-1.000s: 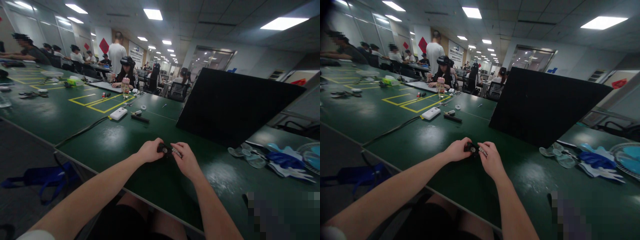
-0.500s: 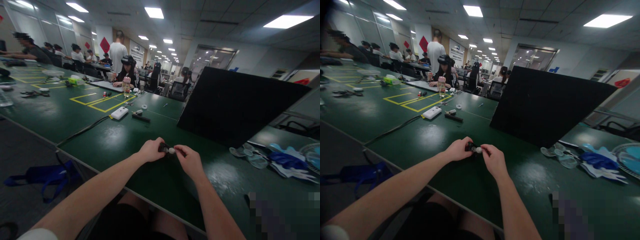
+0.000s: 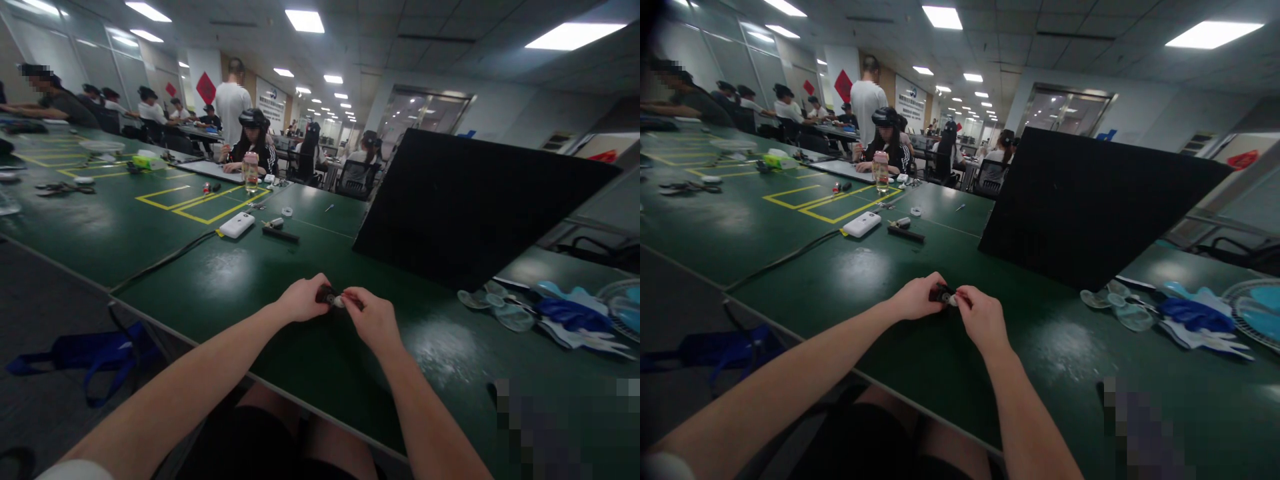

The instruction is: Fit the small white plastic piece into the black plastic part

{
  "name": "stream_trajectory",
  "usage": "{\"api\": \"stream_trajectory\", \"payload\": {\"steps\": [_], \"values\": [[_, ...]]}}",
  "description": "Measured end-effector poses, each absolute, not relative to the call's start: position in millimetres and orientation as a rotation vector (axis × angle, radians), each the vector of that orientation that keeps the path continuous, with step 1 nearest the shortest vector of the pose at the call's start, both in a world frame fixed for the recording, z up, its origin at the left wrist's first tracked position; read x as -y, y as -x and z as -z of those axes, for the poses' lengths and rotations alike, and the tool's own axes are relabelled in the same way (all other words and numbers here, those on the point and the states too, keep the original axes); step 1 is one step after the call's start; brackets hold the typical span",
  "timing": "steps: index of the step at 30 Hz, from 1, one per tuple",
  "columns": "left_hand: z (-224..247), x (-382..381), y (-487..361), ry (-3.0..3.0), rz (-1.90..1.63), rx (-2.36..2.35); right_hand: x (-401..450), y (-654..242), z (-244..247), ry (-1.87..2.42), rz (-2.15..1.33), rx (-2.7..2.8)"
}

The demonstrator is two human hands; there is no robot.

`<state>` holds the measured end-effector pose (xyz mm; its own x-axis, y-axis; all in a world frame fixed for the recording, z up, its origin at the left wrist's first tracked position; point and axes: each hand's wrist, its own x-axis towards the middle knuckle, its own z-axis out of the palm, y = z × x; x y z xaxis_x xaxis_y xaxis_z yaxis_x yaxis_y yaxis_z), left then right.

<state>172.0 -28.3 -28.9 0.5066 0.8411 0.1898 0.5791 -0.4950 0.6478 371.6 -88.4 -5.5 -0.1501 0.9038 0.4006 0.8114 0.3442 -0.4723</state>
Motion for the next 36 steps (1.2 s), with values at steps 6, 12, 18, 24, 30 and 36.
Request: {"api": "stream_trajectory", "payload": {"steps": [6,12,18,24,30,36], "values": [[28.2,27.9,-171.9,-2.226,-0.666,-1.124,85.7,-368.0,7.8,1.508,-0.201,1.918],[29.0,28.0,-172.5,-2.235,-0.675,-1.129,85.9,-366.6,10.1,1.525,-0.156,1.906],[27.5,29.0,-171.4,-2.176,-0.665,-1.109,87.7,-367.5,16.9,1.549,-0.061,1.924],[26.2,28.0,-169.3,-2.178,-0.666,-1.117,82.6,-364.3,22.8,1.587,-0.325,1.788],[27.5,26.0,-163.3,-2.117,-0.671,-1.106,85.6,-377.2,13.7,1.552,-0.457,1.472],[29.8,5.7,-107.4,-2.304,-0.814,-1.297,84.0,-393.0,12.1,1.571,-0.511,1.36]]}}
